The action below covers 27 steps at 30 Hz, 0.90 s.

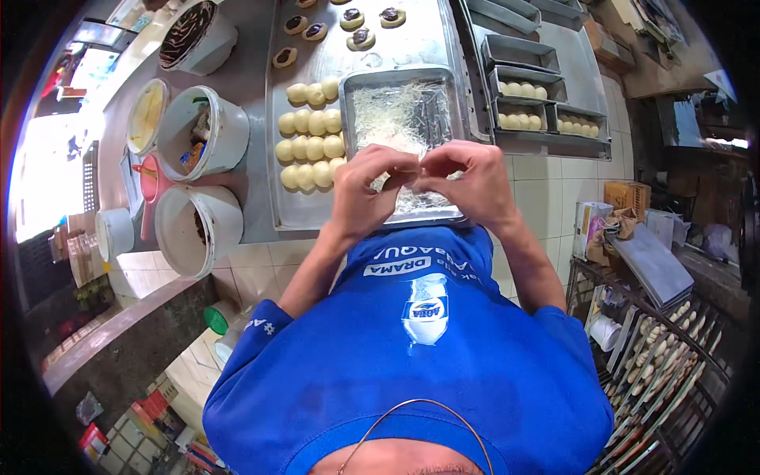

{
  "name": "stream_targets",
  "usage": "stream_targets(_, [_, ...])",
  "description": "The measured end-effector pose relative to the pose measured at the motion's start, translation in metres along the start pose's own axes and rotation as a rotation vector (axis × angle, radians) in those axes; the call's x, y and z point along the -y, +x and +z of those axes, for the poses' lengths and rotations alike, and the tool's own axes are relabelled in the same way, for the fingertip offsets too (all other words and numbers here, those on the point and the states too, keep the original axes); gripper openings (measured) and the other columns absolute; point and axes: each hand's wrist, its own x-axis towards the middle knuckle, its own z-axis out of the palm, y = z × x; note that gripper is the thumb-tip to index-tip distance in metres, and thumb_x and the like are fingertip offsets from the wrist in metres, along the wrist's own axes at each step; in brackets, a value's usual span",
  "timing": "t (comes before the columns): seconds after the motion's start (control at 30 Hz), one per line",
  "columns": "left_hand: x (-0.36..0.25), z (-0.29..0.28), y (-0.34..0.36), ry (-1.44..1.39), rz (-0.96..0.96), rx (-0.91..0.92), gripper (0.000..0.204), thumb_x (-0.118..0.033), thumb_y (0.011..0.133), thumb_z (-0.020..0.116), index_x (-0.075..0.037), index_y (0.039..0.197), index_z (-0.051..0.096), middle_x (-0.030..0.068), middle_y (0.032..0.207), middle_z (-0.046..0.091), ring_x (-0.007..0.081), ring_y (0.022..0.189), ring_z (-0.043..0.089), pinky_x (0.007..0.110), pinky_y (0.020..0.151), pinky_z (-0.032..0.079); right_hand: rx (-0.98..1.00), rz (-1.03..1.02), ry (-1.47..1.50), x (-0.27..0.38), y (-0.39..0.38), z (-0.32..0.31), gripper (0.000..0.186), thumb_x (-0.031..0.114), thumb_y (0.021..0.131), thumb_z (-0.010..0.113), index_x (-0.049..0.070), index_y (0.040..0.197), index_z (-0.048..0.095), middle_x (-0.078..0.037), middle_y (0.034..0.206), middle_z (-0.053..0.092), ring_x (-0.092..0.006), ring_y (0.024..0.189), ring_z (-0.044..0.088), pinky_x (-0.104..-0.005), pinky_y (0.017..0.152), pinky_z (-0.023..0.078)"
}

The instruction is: Filling dough balls with a dark paste and placing them into metal baking molds.

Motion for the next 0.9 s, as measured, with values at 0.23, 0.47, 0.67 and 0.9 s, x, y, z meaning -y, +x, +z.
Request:
stream_targets(0.23, [-0.004, 0.033, 0.011, 0.107, 0.209, -0.2, 0.046, 0.014, 0.073, 0.072, -0.004, 0.116, 0.074, 0.0119, 0.115, 0.074, 0.0221, 0.101, 0.068, 0.033, 0.095, 0.053, -0.103, 0.022, -0.008, -0.002, -0.005, -0.027, 0.021, -0.006, 0.072, 0.079, 0.0, 0.092, 0.078, -0.007, 0.081, 0.072, -0.0111, 0.066, 0.062, -0.0235, 0.06, 0.052])
stream_targets(0.47, [0.003, 0.071, 0.024, 0.077, 0.364, -0.23, 0.047, 0.017, 0.074, 0.068, -0.005, 0.115, 0.075, 0.0127, 0.117, 0.073, 0.0236, 0.106, 0.069, 0.038, 0.103, 0.053, -0.089, -0.051, 0.135, -0.019, -0.004, -0.065, 0.024, -0.007, 0.073, 0.078, 0.0, 0.096, 0.078, -0.008, 0.083, 0.073, -0.0109, 0.066, 0.062, -0.0215, 0.06, 0.053])
stream_targets(0.67, [-0.031, 0.119, 0.049, 0.039, 0.108, -0.363, 0.056, 0.021, 0.071, 0.066, -0.006, 0.119, 0.073, 0.0135, 0.118, 0.072, 0.03, 0.119, 0.066, 0.039, 0.11, 0.049, -0.138, 0.006, 0.043, -0.032, -0.003, -0.092, 0.023, -0.009, 0.073, 0.079, -0.001, 0.094, 0.077, -0.007, 0.09, 0.073, -0.0109, 0.072, 0.064, -0.02, 0.067, 0.053])
stream_targets(0.9, [-0.034, 0.181, 0.088, -0.4, 0.066, -0.821, 0.021, -0.004, 0.094, 0.056, -0.001, 0.108, 0.072, 0.0132, 0.096, 0.075, 0.0255, 0.094, 0.072, 0.032, 0.094, 0.054, -0.141, -0.194, -0.006, -0.033, -0.002, -0.128, 0.02, -0.009, 0.073, 0.078, 0.001, 0.09, 0.078, -0.007, 0.093, 0.073, -0.0119, 0.073, 0.064, -0.0203, 0.066, 0.053])
